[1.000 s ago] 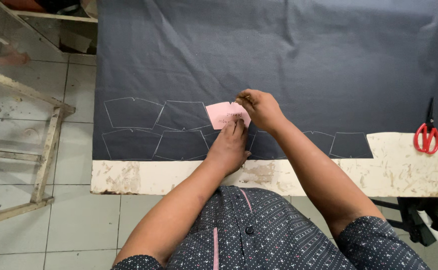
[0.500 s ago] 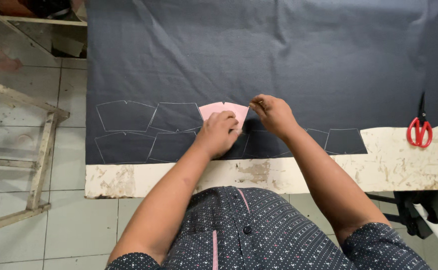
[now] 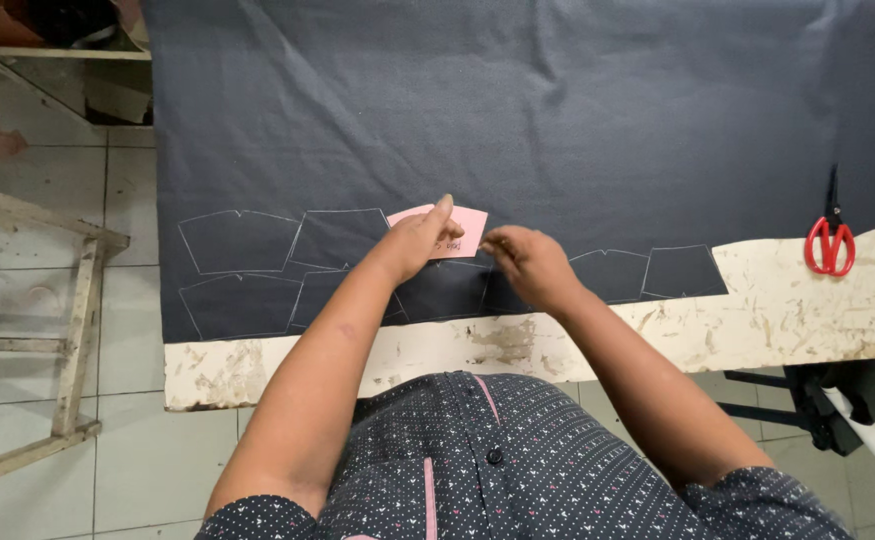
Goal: The person places a pink paper pattern on a dark fabric and uses a white marking tool to trace its outline. The person repeats this process for several pattern pieces, creating multiple marked outlines on the fabric.
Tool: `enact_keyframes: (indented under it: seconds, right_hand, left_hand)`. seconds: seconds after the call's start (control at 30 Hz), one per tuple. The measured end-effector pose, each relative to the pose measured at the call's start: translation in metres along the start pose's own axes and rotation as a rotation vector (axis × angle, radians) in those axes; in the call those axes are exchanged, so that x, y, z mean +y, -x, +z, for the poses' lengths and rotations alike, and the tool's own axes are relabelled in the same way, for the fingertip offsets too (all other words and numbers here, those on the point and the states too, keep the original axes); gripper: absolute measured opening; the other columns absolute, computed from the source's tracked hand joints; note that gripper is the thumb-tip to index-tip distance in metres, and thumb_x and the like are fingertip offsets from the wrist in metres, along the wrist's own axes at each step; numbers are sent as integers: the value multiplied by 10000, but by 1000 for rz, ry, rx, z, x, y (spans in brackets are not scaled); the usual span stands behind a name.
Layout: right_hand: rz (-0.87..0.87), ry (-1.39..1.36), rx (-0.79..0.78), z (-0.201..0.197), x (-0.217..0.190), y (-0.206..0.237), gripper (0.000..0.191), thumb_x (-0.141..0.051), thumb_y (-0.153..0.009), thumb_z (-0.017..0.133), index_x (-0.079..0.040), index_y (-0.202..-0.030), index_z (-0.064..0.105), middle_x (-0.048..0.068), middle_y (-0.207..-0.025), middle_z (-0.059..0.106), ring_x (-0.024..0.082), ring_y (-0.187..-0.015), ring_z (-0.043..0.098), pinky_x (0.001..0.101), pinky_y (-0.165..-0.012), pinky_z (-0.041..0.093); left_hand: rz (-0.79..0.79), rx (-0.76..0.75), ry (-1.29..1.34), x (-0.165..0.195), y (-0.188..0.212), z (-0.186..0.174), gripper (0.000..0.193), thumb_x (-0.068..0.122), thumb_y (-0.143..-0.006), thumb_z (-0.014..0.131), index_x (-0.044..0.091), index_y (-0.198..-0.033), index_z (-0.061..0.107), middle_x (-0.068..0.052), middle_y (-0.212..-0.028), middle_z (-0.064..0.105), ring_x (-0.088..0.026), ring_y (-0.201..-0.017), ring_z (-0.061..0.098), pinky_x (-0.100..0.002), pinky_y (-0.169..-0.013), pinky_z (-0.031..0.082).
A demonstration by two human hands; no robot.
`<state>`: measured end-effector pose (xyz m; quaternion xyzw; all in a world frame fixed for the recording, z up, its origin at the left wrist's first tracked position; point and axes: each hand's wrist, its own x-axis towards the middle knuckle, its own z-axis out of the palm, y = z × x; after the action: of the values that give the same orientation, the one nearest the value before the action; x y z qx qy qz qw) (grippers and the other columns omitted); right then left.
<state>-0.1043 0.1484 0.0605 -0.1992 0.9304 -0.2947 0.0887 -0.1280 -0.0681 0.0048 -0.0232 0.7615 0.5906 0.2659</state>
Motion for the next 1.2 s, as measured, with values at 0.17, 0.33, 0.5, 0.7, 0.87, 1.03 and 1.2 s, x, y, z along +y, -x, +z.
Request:
enact_keyframes:
  seconds: [0.17, 0.33, 0.5, 0.7, 0.87, 1.03, 1.2]
  right_hand:
    - [7, -16, -10, 5, -3, 11, 205, -220, -981, 630, -55, -1060, 721, 109, -967, 747, 298, -843, 723, 396, -749, 552]
    - [-52, -77, 49, 13, -6, 10, 184, -192, -971, 646, -51, -1068, 711, 111, -1008, 749, 300, -894, 728, 391, -778, 559]
    - [-136, -125, 2, 35, -25, -3, 163, -170, -966, 655, -71, -1075, 724, 120, -989, 753, 306, -894, 725, 396, -776, 562]
    - [-91, -258, -77, 55, -35, -10, 166, -158, -968, 654, -81, -1100, 718, 111, -1000, 762, 272, -911, 748, 360, -798, 578]
    - [-33, -394, 45, 54, -12, -4, 123, -151, -1018, 647, -55, -1082, 691, 117, -1029, 723, 278, -921, 721, 352, -850, 574]
    - [108, -32, 193, 33, 13, -12, 367, -183, -950, 673, -69, -1296, 634, 161, -1282, 558, 339, -1049, 664, 422, -866, 542]
    - [128, 36, 71, 20, 10, -26, 544, -293, -791, 827, -50, -1208, 576, 196, -1295, 508, 381, -1039, 635, 454, -831, 533]
  left_hand:
    - [-35, -47, 73, 4, -3, -5, 858, 670, -969, 227, 45, -1158, 783, -134, -1201, 761, -239, -1150, 673, -348, -1059, 455]
    - [-31, -77, 133, -1, -7, -6, 861, 670, -976, 219, 39, -1170, 772, -138, -1189, 760, -227, -1138, 677, -353, -1042, 468]
    - [-121, -133, 389, -1, -6, -6, 815, 654, -1008, 287, 7, -1193, 747, -183, -1189, 732, -260, -1107, 681, -375, -1030, 528]
    - [-63, -88, 271, -4, -2, -9, 830, 661, -984, 271, 23, -1198, 756, -139, -1206, 748, -211, -1125, 682, -329, -1008, 492]
    - [83, -31, 230, -14, 2, -2, 642, 544, -1035, 337, 42, -1096, 733, -150, -1112, 752, -254, -1057, 689, -378, -998, 521]
    - [576, 249, -364, -28, 33, 19, 289, 295, -976, 559, 70, -1087, 702, -108, -1315, 668, -307, -1236, 593, -423, -1082, 443]
    - [588, 315, -711, -33, 59, 42, 382, 218, -918, 647, 115, -1285, 625, -86, -1527, 481, -314, -1397, 459, -447, -1146, 363]
